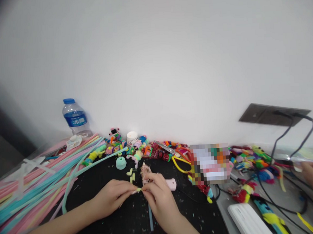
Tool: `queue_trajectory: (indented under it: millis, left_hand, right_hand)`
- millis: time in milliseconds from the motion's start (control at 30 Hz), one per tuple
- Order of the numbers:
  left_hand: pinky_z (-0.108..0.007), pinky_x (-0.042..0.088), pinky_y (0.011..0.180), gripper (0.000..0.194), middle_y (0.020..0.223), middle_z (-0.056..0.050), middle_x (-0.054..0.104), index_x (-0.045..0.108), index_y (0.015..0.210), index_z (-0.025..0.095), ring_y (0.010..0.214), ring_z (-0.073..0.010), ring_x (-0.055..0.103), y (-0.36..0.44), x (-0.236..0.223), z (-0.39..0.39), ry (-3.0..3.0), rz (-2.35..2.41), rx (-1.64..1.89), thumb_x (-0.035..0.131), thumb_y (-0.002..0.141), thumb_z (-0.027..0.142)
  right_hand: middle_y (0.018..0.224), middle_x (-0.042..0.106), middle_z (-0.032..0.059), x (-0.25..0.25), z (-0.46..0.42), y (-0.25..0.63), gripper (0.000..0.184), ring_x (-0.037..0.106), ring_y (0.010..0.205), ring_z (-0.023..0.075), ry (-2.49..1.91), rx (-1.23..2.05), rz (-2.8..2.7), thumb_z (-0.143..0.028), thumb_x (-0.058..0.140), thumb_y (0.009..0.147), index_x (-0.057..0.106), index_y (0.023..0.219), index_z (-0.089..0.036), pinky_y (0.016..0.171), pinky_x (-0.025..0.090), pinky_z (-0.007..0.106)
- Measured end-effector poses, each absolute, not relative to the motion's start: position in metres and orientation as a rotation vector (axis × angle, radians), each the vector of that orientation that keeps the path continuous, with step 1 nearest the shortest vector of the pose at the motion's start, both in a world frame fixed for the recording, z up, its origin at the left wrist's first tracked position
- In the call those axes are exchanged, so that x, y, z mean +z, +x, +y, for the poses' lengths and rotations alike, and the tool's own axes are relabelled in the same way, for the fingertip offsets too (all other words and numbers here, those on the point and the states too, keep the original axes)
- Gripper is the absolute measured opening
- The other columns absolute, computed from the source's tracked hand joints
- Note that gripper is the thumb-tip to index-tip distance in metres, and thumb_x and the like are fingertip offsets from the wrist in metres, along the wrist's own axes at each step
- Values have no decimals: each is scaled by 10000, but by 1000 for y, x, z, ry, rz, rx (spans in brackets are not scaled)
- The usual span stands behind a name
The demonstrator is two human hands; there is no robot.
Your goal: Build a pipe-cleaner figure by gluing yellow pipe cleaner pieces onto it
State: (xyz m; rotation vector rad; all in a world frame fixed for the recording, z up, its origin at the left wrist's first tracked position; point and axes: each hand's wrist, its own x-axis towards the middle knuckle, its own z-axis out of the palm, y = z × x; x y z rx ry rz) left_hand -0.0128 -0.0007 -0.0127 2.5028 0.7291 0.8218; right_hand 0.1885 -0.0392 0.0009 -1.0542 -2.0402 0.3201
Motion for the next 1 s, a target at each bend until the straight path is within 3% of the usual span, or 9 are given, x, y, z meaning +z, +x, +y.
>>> queue_trajectory:
  millis: [400,1000]
  left_hand:
    - [-164,461,639,248,810,-25,677,623,985,185,697,-114,619,-13,-8,0,2511,720,811,387,922,230]
    - [-192,447,689,217,861,-29,676,590,1003,186,753,-129,620,-15,-12,-1,2534,687,784,392,914,184]
  right_hand:
    - [978,582,61,0,-38,188,175,551,908,197,-1040,292,-2015,-75,533,805,615,862,-218,758,482,325]
    - [958,567,61,2,-41,186,172,533,895,193,-1044,336,-2001,-60,513,818,605,836,-204,772,456,329]
